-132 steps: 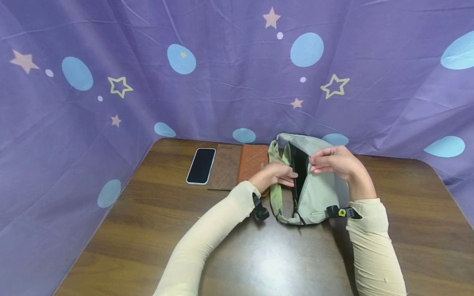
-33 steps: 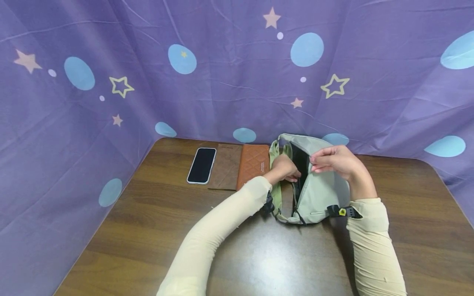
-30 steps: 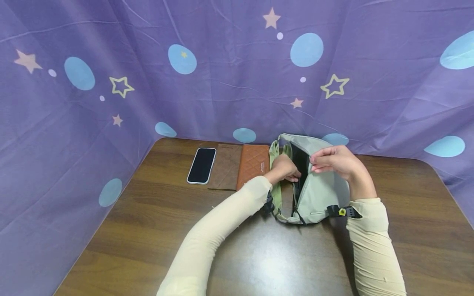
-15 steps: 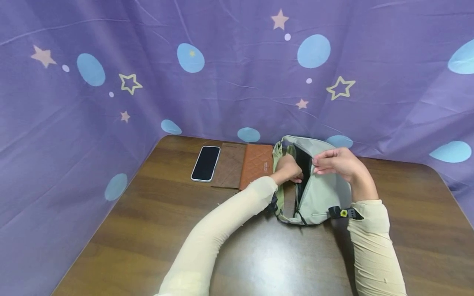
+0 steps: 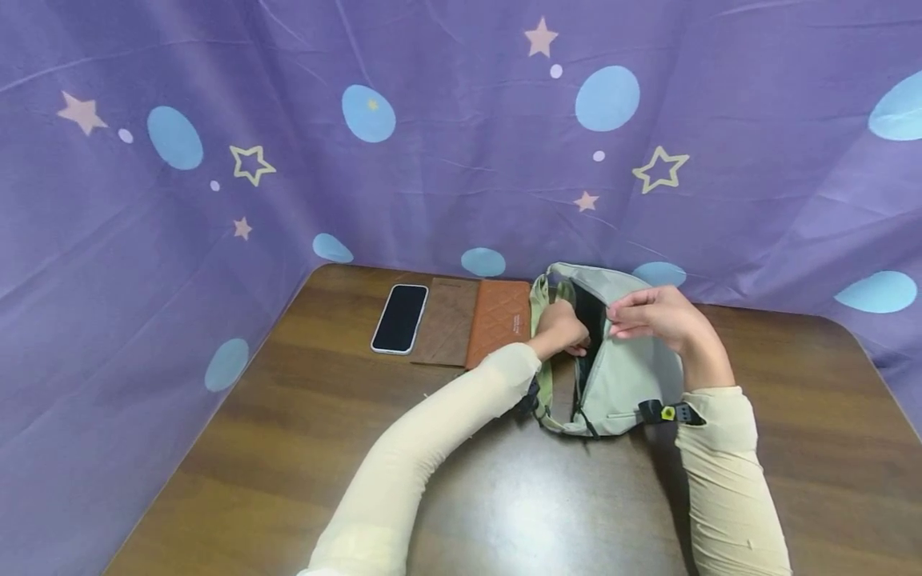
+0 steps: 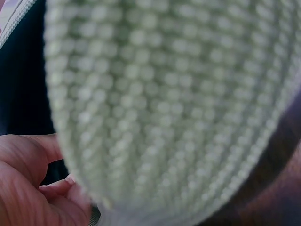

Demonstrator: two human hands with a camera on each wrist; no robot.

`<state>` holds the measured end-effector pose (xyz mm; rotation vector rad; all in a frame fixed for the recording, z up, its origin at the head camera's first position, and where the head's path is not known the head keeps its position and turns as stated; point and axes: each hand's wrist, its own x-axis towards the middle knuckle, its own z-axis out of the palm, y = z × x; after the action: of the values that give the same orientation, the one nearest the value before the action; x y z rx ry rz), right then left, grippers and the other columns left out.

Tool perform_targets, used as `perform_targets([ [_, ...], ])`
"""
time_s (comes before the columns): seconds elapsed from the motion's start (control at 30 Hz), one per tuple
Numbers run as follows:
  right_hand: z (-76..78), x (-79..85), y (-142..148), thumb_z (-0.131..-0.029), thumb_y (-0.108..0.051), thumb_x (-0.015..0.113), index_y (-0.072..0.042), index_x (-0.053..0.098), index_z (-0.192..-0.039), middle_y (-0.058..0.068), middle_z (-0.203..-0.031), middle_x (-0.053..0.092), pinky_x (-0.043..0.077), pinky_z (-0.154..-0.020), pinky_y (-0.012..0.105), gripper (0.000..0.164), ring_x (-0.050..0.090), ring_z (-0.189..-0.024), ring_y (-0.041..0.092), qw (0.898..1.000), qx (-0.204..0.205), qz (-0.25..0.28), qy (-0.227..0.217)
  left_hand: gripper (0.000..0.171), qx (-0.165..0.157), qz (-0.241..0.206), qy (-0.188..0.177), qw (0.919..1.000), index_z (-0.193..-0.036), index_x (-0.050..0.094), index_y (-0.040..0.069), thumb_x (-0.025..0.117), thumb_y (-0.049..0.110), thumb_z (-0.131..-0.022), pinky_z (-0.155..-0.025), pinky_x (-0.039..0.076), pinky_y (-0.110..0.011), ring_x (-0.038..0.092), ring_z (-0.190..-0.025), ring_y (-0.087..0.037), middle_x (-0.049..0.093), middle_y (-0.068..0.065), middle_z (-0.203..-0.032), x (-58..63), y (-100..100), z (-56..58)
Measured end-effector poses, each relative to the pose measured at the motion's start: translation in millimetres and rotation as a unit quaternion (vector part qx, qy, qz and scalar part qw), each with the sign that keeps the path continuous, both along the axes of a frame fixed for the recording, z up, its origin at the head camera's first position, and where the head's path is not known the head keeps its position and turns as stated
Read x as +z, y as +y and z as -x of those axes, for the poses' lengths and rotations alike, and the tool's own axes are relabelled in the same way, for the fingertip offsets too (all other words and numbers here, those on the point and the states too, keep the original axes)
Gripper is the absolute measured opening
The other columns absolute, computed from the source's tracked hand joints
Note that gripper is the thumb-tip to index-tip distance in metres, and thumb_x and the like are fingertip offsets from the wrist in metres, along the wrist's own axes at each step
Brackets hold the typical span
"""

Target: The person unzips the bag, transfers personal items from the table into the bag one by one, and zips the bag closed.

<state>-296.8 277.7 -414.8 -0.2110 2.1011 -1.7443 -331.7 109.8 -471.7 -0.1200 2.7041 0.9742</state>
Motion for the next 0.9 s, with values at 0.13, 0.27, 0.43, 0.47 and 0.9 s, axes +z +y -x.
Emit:
perform_targets([
  [0.13,1.1,0.8,-3,-0.098,0.001,0.061,0.013,0.066,-0.113,-0.003,-0.080,0.074,0.063,-0.074,0.025,0.020,0.074,-0.076,0.009,1.000,0.000,-0.016,0.004,0.016,-0.001,0.000,-0.003,1.0000,-0.070,0.071,0.007,0.085,0.008,-0.077,-0.040,0.051,-0.019,0.055,-0.034,-0.008,0.060,0.001,-0.045,1.5,-2,-0.2],
  [0.27,0.6,0.4,-5,-0.099,0.000,0.061,0.016,0.064,-0.114,-0.003,-0.079,0.075,0.064,-0.074,0.025,0.022,0.074,-0.075,0.009,1.000,-0.003,-0.023,0.000,0.016,0.000,0.005,-0.004,1.0000,-0.070,0.070,0.008,0.085,0.007,-0.077,-0.038,0.048,-0.018,0.051,-0.032,-0.007,0.055,0.003,-0.041,2.2,-2,-2.2],
  [0.43,-0.1,-0.1,-5,-0.099,-0.001,0.061,0.012,0.067,-0.110,-0.002,-0.078,0.075,0.064,-0.073,0.025,0.018,0.074,-0.074,0.010,1.000,-0.004,-0.016,-0.006,0.014,0.011,-0.049,-0.009,0.9987,-0.077,0.070,0.003,0.084,0.002,-0.078,-0.047,0.058,-0.024,0.053,-0.033,-0.008,0.056,0.002,-0.042,1.3,-4,-6.3],
  [0.47,0.0,-0.1,-5,-0.099,-0.001,0.061,0.012,0.067,-0.109,-0.002,-0.078,0.075,0.064,-0.073,0.025,0.018,0.074,-0.075,0.010,1.000,-0.004,-0.015,-0.006,0.014,0.017,-0.070,-0.016,0.9972,-0.080,0.070,0.001,0.083,0.001,-0.078,-0.051,0.060,-0.026,0.054,-0.035,-0.009,0.058,0.000,-0.044,1.3,-4,-6.9],
  [0.9,0.9,-3.2,-6,-0.099,0.001,0.060,0.014,0.066,-0.111,-0.002,-0.079,0.075,0.064,-0.074,0.025,0.019,0.074,-0.074,0.010,1.000,0.001,-0.015,-0.003,0.016,0.021,-0.234,-0.042,0.9711,-0.097,0.073,-0.013,0.062,-0.001,-0.094,-0.081,0.064,-0.040,0.059,-0.049,-0.012,0.067,-0.009,-0.063,32.4,-37,-15.6],
])
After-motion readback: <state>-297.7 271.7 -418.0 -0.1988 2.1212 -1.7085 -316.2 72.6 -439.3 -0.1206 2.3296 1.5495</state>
